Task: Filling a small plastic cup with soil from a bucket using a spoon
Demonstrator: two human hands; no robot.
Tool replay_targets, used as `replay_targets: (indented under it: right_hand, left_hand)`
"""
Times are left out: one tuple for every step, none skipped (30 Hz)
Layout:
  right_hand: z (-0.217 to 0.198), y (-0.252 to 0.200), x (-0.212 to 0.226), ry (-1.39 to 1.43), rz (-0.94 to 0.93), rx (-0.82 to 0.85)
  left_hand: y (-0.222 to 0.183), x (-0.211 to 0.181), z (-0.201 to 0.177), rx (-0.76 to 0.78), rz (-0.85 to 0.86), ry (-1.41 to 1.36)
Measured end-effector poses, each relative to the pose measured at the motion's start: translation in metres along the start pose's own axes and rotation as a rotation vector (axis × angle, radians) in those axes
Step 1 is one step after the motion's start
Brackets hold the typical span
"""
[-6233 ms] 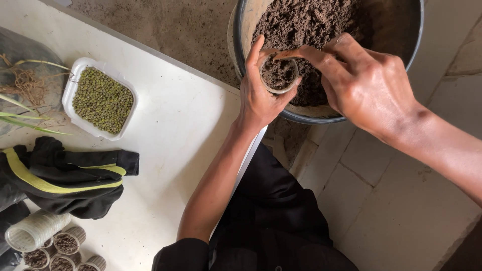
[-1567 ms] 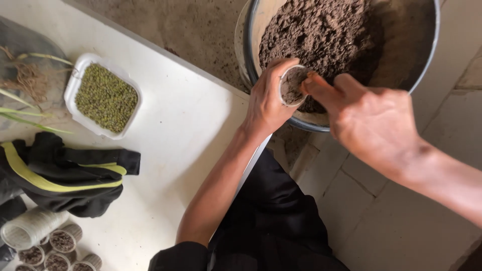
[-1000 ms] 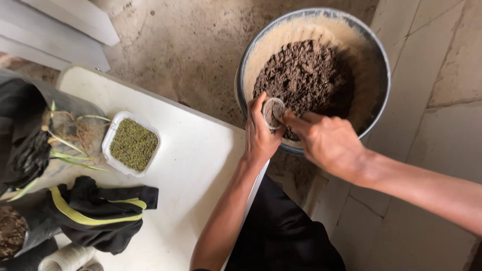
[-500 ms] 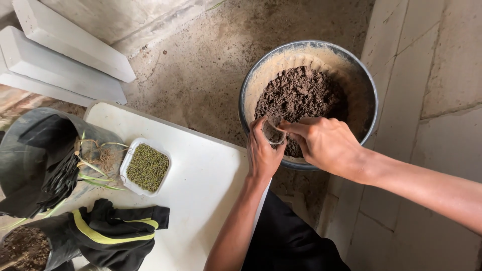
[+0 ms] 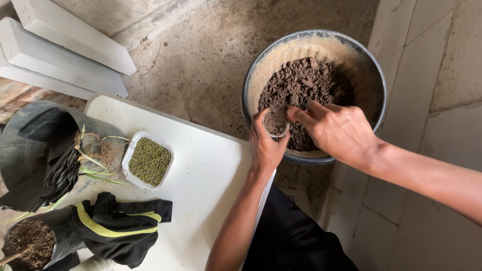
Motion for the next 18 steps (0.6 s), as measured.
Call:
replay_targets:
  right_hand:
    - [-0.001, 0.0, 0.002, 0.004, 0.002, 0.005]
    - [-0.003, 0.0, 0.004, 0.055, 0.025, 0.001]
    - [-0.005, 0.001, 0.005, 0.105, 0.047, -0.006]
    - [-0.002, -0.001, 0.003, 0.108, 0.048, -0.003]
    - [0.001, -0.002, 0.001, 0.106, 0.031, -0.069]
    - [0.003, -0.004, 0.0, 0.105, 0.015, -0.135]
    - [0.0, -0.002, 0.0, 0.107, 0.014, -0.133]
    - [-0.003, 0.001, 0.001, 0.126, -0.031, -0.166]
    - [-0.006, 0.003, 0.001, 0.145, -0.076, -0.202]
    - [-0.005, 0.005, -0.001, 0.145, -0.077, -0.201]
    - [-0.004, 0.006, -0.002, 0.163, -0.11, -0.241]
    - [-0.004, 0.006, -0.004, 0.181, -0.144, -0.281]
    - [0.01, 0.005, -0.011, 0.183, -0.142, -0.28]
    - [0.024, 0.004, -0.018, 0.147, -0.211, -0.297]
    - [0.037, 0.002, -0.025, 0.109, -0.277, -0.314]
    - [0.039, 0.001, -0.028, 0.109, -0.274, -0.313]
    - [0.04, 0.0, -0.03, 0.043, -0.317, -0.34]
    - [0.042, 0.0, -0.032, -0.023, -0.36, -0.366]
  left_hand:
    - [-0.001, 0.0, -0.001, 0.005, -0.004, 0.001]
    - [-0.001, 0.0, -0.001, 0.005, -0.007, -0.007]
    - [-0.001, 0.0, -0.001, 0.003, -0.008, -0.015]
    - [0.001, -0.001, -0.002, 0.007, -0.01, -0.013]
    - [0.001, -0.002, -0.003, 0.01, -0.012, -0.033]
    - [0.002, -0.002, -0.003, 0.013, -0.015, -0.052]
    - [0.001, -0.001, -0.003, 0.014, -0.017, -0.05]
    - [0.001, 0.001, -0.004, 0.016, -0.01, -0.057]
    - [0.001, 0.002, -0.003, 0.016, -0.002, -0.064]
    - [0.002, 0.001, -0.003, 0.016, -0.003, -0.063]
    - [0.002, 0.0, -0.002, 0.016, 0.002, -0.062]
    - [0.003, -0.001, -0.002, 0.017, 0.007, -0.06]
    - [0.003, -0.001, -0.002, 0.019, 0.007, -0.059]
    - [0.003, -0.002, -0.003, 0.017, 0.014, -0.053]
    - [0.004, -0.003, -0.002, 0.017, 0.023, -0.05]
    - [0.004, -0.005, -0.003, 0.021, 0.024, -0.051]
    - [0.005, -0.006, -0.004, 0.024, 0.027, -0.042]
    - [0.006, -0.008, -0.005, 0.027, 0.03, -0.034]
Point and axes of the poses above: each hand's wrist, its own y-axis towards the middle knuckle, its own z-axis out of the palm, x = y × z, the point moved 1 cm from there along y, towards the middle knuckle, and after that the axes turned 12 degrees about -x, right-handed, at the moved point
